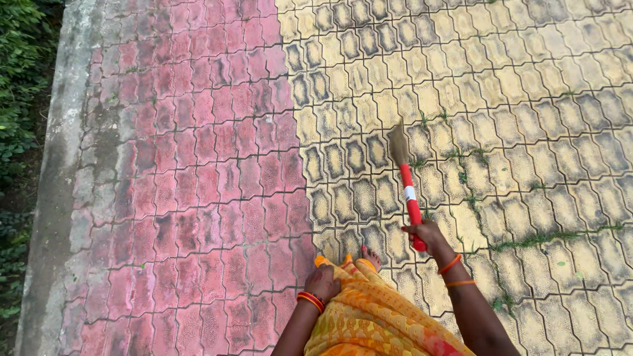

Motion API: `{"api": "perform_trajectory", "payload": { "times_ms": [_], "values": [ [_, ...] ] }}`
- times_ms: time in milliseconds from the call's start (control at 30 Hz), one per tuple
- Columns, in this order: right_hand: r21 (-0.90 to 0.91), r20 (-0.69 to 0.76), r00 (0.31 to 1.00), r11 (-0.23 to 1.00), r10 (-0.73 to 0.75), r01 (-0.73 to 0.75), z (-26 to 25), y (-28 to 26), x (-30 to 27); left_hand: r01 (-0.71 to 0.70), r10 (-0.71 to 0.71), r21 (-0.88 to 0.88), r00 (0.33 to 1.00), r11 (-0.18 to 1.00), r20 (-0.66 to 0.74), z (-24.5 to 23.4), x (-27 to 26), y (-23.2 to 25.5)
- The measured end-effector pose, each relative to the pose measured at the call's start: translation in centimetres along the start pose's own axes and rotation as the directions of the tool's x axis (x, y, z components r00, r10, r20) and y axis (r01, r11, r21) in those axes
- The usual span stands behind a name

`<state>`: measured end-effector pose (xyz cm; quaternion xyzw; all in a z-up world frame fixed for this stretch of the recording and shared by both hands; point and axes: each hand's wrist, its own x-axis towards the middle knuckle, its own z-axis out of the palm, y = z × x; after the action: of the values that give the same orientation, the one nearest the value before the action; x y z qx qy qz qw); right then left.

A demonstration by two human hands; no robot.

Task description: The person sweeps an outdoor red and yellow tiled walkway using a broom.

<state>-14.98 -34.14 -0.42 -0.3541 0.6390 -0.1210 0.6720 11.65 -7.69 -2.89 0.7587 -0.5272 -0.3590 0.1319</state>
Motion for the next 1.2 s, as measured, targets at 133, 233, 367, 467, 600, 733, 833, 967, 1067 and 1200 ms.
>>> {"api": "perform_trajectory", "payload": {
  "times_ms": [133,233,367,467,600,733,833,967,1067,1200],
  "values": [
    [-0.006,-0.037,0.998,0.999,0.052,-0.052,-0.2,-2.0,3.2,0.039,-0.04,0.041,0.999,0.998,0.01,-0.7,2.3,2.5],
    [-0.229,-0.002,0.993,0.966,0.121,-0.118,0.4,-0.9,3.8,0.058,-0.06,0.041,0.996,0.998,0.061,-0.9,3.6,4.8],
    [-0.513,0.177,0.956,0.851,0.233,-0.112,3.1,2.9,3.1,0.019,-0.024,0.059,0.997,0.998,0.073,0.1,5.4,6.8],
    [-0.556,0.376,0.897,0.831,0.235,0.015,3.5,4.3,2.2,0.019,-0.021,0.057,0.999,0.998,0.049,0.7,5.8,7.4],
    [-0.607,0.376,0.884,0.794,0.278,0.008,3.6,2.2,0.3,0.07,-0.082,0.093,0.988,0.993,0.13,0.3,6.4,7.6],
    [-0.567,0.346,0.882,0.82,0.321,-0.077,2.2,-3.5,-2.5,0.007,-0.014,0.073,0.996,0.997,0.093,-0.5,7.2,7.6],
    [-0.566,0.235,0.95,0.824,0.206,-0.038,1.8,-6.3,-2.4,-0.016,0.005,0.097,0.994,0.995,0.113,-1.6,8.2,7.4],
    [-0.375,0.12,0.991,0.927,0.06,-0.011,1.3,-7.1,1.4,-0.039,0.031,0.078,0.994,0.996,0.102,-3.2,9.4,6.4],
    [-0.327,0.025,0.999,0.944,-0.039,0.045,1.6,-7.7,5.7,-0.088,0.088,0.061,0.996,0.994,0.002,-3.9,10.7,5.0],
    [-0.138,-0.066,0.998,0.99,-0.022,0.012,3.6,-8.0,9.1,-0.079,0.079,0.047,0.997,0.996,-0.009,-5.1,10.9,3.3]
  ]
}}
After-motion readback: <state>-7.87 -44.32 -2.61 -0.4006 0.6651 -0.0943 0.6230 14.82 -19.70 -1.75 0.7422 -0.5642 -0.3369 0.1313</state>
